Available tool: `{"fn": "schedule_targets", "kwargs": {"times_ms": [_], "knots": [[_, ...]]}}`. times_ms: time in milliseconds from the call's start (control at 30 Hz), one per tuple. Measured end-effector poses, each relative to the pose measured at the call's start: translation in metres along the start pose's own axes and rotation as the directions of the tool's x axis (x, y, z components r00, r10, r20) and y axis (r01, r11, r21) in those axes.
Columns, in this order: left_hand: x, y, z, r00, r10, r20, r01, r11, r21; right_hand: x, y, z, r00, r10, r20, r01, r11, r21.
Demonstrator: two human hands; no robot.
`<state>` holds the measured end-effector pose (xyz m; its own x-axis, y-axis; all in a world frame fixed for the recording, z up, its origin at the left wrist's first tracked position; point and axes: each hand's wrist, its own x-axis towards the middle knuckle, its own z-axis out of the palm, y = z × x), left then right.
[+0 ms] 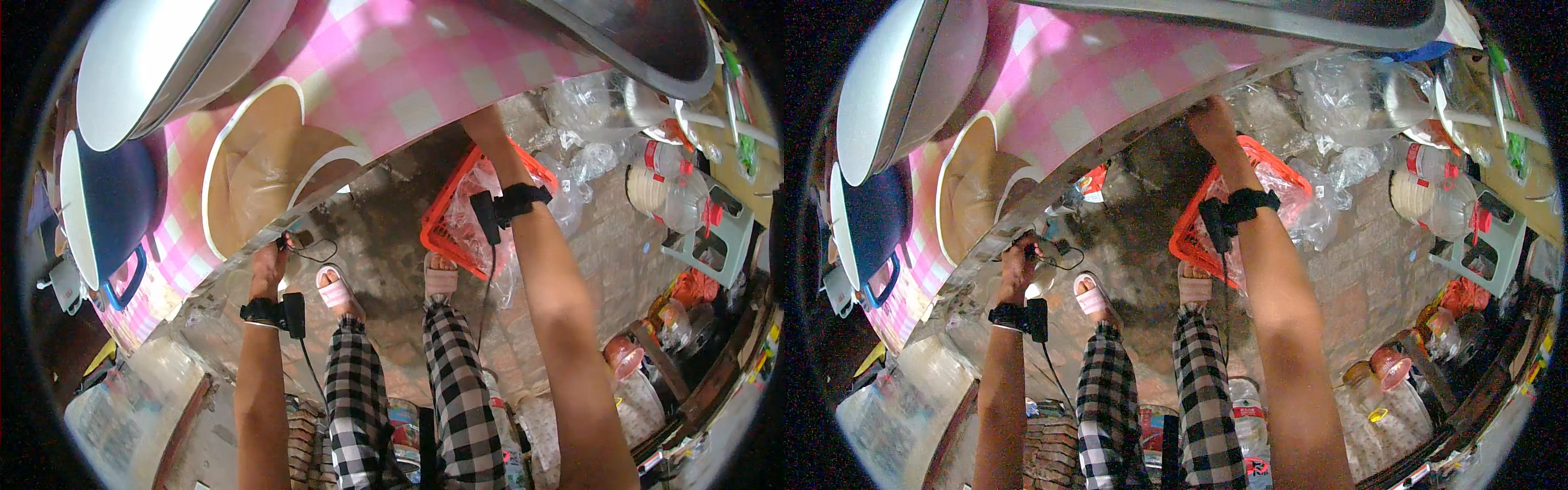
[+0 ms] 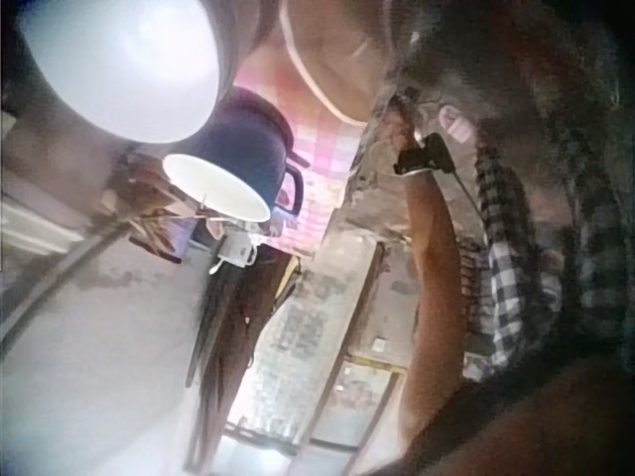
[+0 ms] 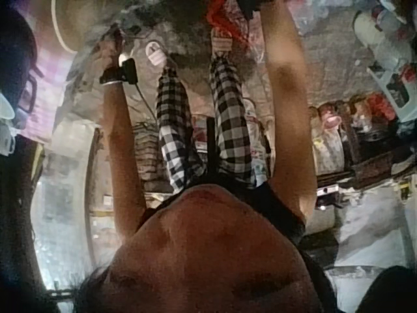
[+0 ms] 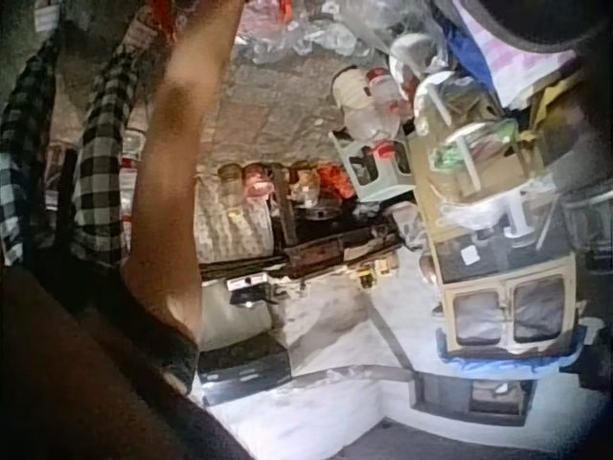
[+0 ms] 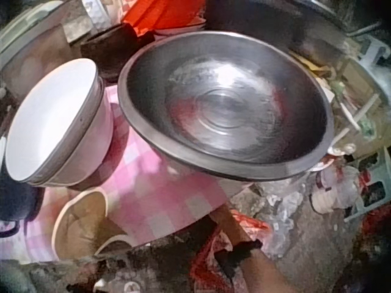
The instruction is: The person handles a handheld game console and a plastic bag before taking two headlamps to a counter to disassemble and clean them.
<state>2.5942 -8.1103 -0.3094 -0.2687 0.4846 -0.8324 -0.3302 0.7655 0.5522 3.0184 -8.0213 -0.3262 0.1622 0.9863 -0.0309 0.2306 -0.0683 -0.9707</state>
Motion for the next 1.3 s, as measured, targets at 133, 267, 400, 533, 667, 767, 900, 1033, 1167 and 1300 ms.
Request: {"fn": "schedule_targets", "kwargs": {"times_ms": [133, 267, 400, 533, 667, 767, 900, 1033, 1167, 1300], "knots": [[-0.022, -0.001, -0.001, 0.992, 0.018, 0.124, -0.033, 0.992, 0.123, -0.019, -0.003, -0.002, 0.986, 0.167, -0.006, -0.153, 0.915, 0.374], [-0.051, -0.038, -0.002, 0.992, 0.013, 0.124, -0.026, 0.994, 0.103, -0.064, 0.011, -0.032, 0.97, 0.233, -0.067, -0.241, 0.955, -0.173], [-0.084, -0.066, -0.018, 0.992, -0.114, 0.061, 0.089, 0.943, 0.321, -0.122, -0.008, -0.051, 0.94, 0.339, -0.041, -0.341, 0.927, -0.159], [-0.114, -0.096, -0.021, 0.968, -0.234, 0.085, 0.199, 0.933, 0.299, -0.17, 0.0, -0.077, 0.947, 0.321, -0.027, -0.31, 0.884, -0.35], [-0.105, -0.108, -0.062, 0.926, -0.376, 0.028, 0.347, 0.878, 0.329, -0.184, -0.011, -0.068, 0.959, 0.28, -0.032, -0.279, 0.925, -0.259], [-0.119, -0.108, -0.04, 0.941, -0.335, 0.044, 0.286, 0.859, 0.425, -0.189, -0.011, -0.079, 0.964, 0.264, -0.032, -0.261, 0.91, -0.321], [-0.124, -0.096, -0.033, 0.927, -0.368, 0.074, 0.289, 0.826, 0.484, -0.188, -0.004, -0.085, 0.99, 0.124, -0.06, -0.138, 0.889, -0.437], [-0.148, -0.084, -0.036, 0.945, -0.326, 0.025, 0.279, 0.842, 0.461, -0.203, -0.039, -0.068, 0.962, 0.182, -0.204, -0.263, 0.822, -0.504], [-0.214, -0.075, 0.02, 0.966, -0.13, 0.223, 0.051, 0.944, 0.325, -0.271, -0.079, -0.044, 0.919, 0.27, -0.286, -0.347, 0.9, -0.264], [-0.23, -0.087, 0.065, 0.846, -0.114, 0.52, -0.195, 0.843, 0.502, -0.324, -0.133, 0.023, 0.705, 0.585, 0.401, -0.706, 0.635, 0.314]]}}
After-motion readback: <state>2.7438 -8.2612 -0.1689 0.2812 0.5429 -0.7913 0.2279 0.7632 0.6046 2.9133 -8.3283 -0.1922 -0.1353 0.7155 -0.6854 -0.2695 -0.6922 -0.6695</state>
